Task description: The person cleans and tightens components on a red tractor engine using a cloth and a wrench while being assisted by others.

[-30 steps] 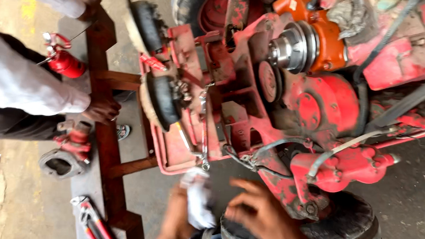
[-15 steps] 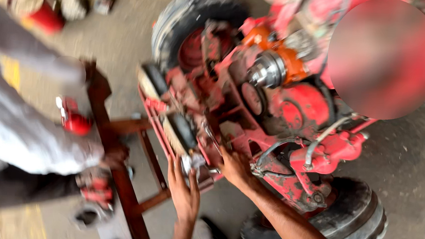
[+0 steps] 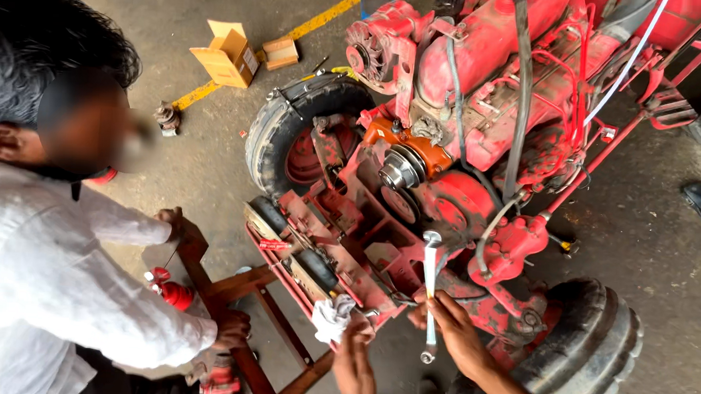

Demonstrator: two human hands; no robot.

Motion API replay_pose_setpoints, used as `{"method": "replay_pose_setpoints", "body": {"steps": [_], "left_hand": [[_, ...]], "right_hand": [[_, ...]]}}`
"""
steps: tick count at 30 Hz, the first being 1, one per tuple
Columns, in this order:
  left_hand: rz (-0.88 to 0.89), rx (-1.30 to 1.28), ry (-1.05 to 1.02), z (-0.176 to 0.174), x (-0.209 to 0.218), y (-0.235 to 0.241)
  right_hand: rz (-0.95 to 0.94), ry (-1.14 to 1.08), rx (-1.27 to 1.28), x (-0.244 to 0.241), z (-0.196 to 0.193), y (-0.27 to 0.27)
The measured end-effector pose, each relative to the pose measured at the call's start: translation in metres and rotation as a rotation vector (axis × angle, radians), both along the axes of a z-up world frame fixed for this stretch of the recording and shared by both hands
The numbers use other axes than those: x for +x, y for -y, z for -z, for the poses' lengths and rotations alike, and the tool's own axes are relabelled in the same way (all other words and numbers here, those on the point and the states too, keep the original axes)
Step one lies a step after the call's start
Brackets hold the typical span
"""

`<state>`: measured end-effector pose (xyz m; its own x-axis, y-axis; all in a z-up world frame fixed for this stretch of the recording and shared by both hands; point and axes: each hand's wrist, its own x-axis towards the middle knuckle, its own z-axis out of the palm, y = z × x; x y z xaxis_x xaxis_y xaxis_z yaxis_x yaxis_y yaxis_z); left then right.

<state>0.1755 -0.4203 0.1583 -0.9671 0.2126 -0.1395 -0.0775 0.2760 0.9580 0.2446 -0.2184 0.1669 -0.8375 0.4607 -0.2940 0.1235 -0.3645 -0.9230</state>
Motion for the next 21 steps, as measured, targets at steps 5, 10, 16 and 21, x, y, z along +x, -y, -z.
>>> {"method": "replay_pose_setpoints", "body": {"steps": [5, 10, 16, 21], "left_hand": [[0.401, 0.523, 0.544, -0.043, 0.019, -0.048], [0.466, 0.613, 0.649, -0.078, 0.008, -0.096], [0.423, 0.729, 0.737, -0.088, -0.041, -0.159], [0.343, 0.889, 0.892, -0.092, -0.077, -0.215]], "right_hand": [[-0.014, -0.045, -0.050, 0.032, -0.082, -0.020], [0.092, -0.044, -0.079, 0.037, -0.098, -0.074], [0.132, -0.221, -0.131, 0.040, -0.086, -0.158], [0.302, -0.328, -0.119, 0.007, -0.090, -0.205]]}}
